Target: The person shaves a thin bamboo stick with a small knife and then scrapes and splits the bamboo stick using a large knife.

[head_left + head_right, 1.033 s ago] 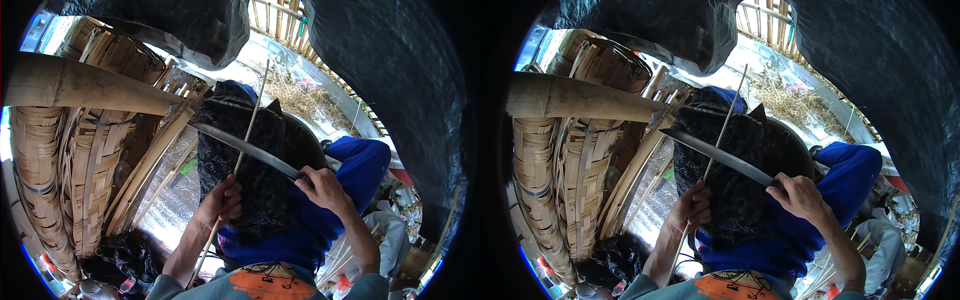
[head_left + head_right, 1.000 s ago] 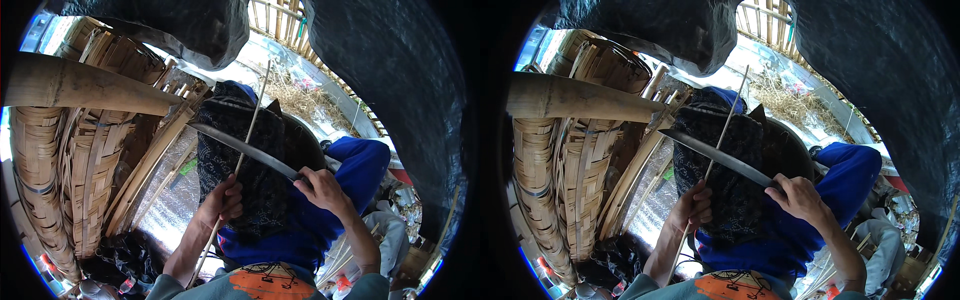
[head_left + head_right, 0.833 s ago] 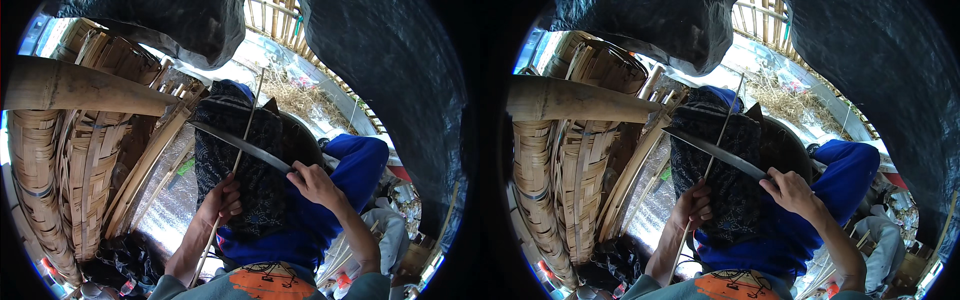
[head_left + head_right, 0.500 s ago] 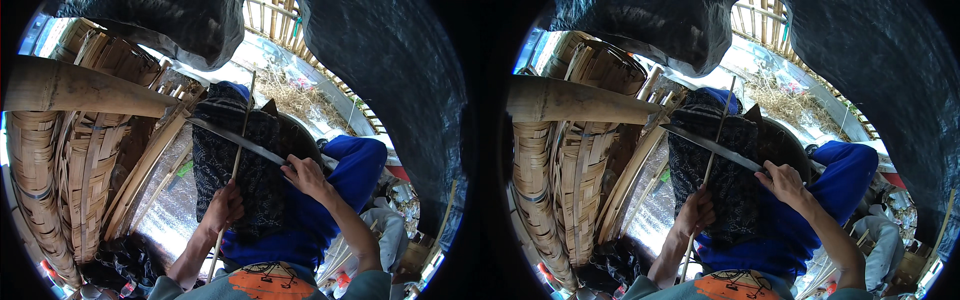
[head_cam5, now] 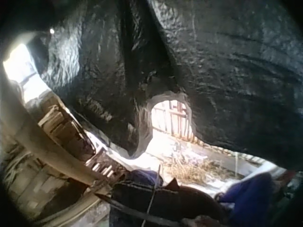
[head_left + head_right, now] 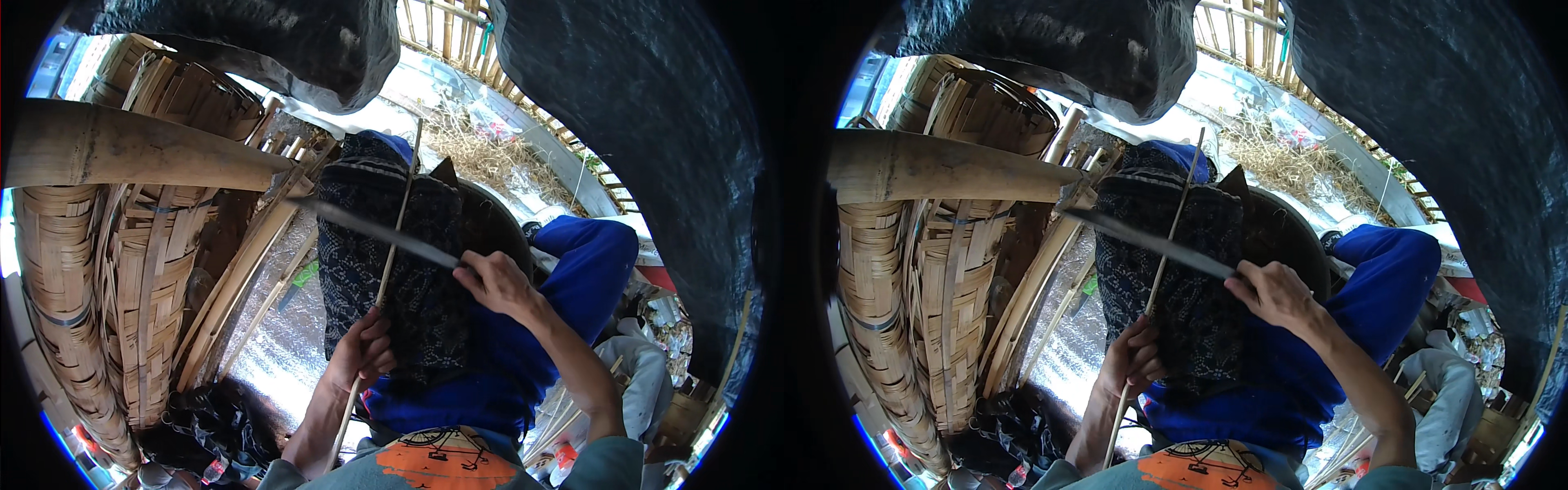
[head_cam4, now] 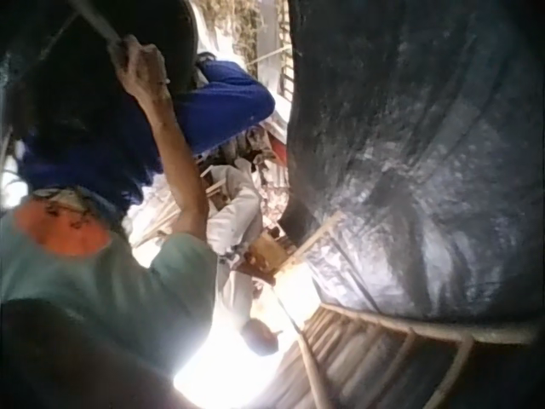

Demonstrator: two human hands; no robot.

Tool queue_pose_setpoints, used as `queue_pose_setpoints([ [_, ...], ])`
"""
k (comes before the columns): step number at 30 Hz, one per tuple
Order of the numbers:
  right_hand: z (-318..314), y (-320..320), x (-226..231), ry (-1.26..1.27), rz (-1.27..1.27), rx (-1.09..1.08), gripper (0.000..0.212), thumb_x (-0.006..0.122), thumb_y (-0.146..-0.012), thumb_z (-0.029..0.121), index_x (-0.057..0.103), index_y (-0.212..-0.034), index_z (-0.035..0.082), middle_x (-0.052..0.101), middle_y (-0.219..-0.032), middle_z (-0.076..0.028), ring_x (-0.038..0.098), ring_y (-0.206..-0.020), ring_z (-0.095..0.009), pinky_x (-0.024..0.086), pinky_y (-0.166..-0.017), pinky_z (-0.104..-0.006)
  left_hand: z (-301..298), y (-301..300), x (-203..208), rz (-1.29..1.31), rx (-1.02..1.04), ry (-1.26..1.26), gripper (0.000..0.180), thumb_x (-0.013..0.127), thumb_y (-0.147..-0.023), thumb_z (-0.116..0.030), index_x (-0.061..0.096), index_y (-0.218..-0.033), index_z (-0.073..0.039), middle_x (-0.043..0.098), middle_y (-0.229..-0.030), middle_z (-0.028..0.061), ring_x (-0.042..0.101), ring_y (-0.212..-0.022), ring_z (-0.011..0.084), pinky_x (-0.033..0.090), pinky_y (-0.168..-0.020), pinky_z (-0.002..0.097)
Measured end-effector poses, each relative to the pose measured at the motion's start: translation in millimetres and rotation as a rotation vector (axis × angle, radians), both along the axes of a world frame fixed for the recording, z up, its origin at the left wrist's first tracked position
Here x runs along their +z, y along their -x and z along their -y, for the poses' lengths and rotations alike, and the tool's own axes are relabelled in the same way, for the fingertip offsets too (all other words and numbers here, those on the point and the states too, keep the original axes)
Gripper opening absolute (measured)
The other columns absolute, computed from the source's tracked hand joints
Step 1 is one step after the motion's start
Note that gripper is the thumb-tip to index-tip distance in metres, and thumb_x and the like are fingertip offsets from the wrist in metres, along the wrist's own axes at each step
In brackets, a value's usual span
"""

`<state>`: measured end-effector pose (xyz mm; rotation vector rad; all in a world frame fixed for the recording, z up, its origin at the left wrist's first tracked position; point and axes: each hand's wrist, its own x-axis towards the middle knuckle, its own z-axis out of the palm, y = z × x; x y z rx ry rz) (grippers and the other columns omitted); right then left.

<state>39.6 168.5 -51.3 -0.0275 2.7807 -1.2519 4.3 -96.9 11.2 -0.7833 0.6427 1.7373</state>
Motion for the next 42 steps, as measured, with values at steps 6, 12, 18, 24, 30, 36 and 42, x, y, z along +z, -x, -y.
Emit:
queue_pose_setpoints([
  [6, -1.0, -6.6, -0.3, -0.053, 0.042, 0.022, 0.032, 0.062, -0.090, 0.034, 0.058, -0.083, 0.003, 0.058, -0.053, -0.015, 0.061, -0.051, -0.033, 0.050, -0.047, -0.0397, 2.8, -6.2, 16.5, 0.067, -0.004, 0.108, 0.046, 0.033, -0.102, -0.040, 0.032, -0.060, -0.021, 0.020, -0.043, -0.0055, 0.017, -0.032, 0.0085, 0.019, -0.039, 0.0233],
  [12, 4.0, 11.1, -11.2, -0.101, 0.045, -0.136, 0.033, 0.059, -0.092, 0.033, 0.058, -0.083, 0.001, 0.057, -0.054, -0.017, 0.062, -0.054, -0.036, 0.049, -0.049, -0.0420, 26.8, -29.3, 27.5, -0.123, -0.173, 0.100, 0.049, 0.033, -0.101, -0.046, 0.031, -0.060, -0.018, 0.027, -0.043, -0.0039, 0.024, -0.032, 0.0097, 0.030, -0.036, 0.0232],
  [18, 5.3, 13.4, -8.0, 0.015, 0.061, -0.148, 0.033, 0.056, -0.094, 0.029, 0.057, -0.078, 0.000, 0.055, -0.050, -0.018, 0.060, -0.050, -0.036, 0.048, -0.048, -0.0427, 28.2, -12.3, 31.2, -0.567, -0.507, 0.489, 0.049, 0.033, -0.101, -0.041, 0.054, -0.078, -0.004, 0.050, -0.053, 0.0027, 0.049, -0.044, 0.0122, 0.039, -0.042, 0.0245],
  [24, 6.0, 7.7, -7.5, -0.008, 0.041, -0.151, 0.033, 0.057, -0.094, 0.028, 0.056, -0.076, 0.001, 0.054, -0.049, -0.017, 0.060, -0.049, -0.035, 0.046, -0.046, -0.0420, 1.2, 0.0, 27.2, -0.860, -0.675, 0.697, 0.046, 0.042, -0.100, -0.035, 0.052, -0.070, -0.002, 0.046, -0.052, 0.0003, 0.046, -0.047, 0.0083, 0.035, -0.045, 0.0252],
  [30, 5.5, -18.2, 21.4, -0.062, 0.071, 0.053, 0.031, 0.060, -0.092, 0.030, 0.056, -0.078, 0.002, 0.056, -0.050, -0.014, 0.061, -0.049, -0.033, 0.049, -0.045, -0.0388, -9.3, 7.1, 13.9, -0.935, -0.660, 0.762, 0.047, 0.044, -0.100, -0.032, 0.051, -0.066, -0.001, 0.047, -0.051, 0.0002, 0.046, -0.046, 0.0082, 0.034, -0.044, 0.0264],
  [36, -0.1, -1.3, -5.9, -0.145, 0.111, -0.150, 0.036, 0.058, -0.093, 0.034, 0.057, -0.078, 0.001, 0.056, -0.049, -0.015, 0.063, -0.052, -0.034, 0.050, -0.047, -0.0403, 2.3, -12.1, 37.3, -0.913, -0.688, 0.705, 0.045, 0.045, -0.099, -0.032, 0.054, -0.068, -0.002, 0.047, -0.051, -0.0008, 0.046, -0.046, 0.0068, 0.034, -0.043, 0.0253],
  [42, -10.9, 27.5, -9.8, -0.125, 0.000, -0.180, 0.040, 0.055, -0.093, 0.039, 0.060, -0.081, 0.001, 0.055, -0.050, -0.016, 0.061, -0.052, -0.036, 0.049, -0.049, -0.0440, 27.2, -28.4, 44.2, -0.806, -0.653, 0.656, 0.044, 0.046, -0.100, -0.032, 0.054, -0.068, -0.003, 0.048, -0.052, -0.0006, 0.047, -0.047, 0.0064, 0.036, -0.044, 0.0251],
])
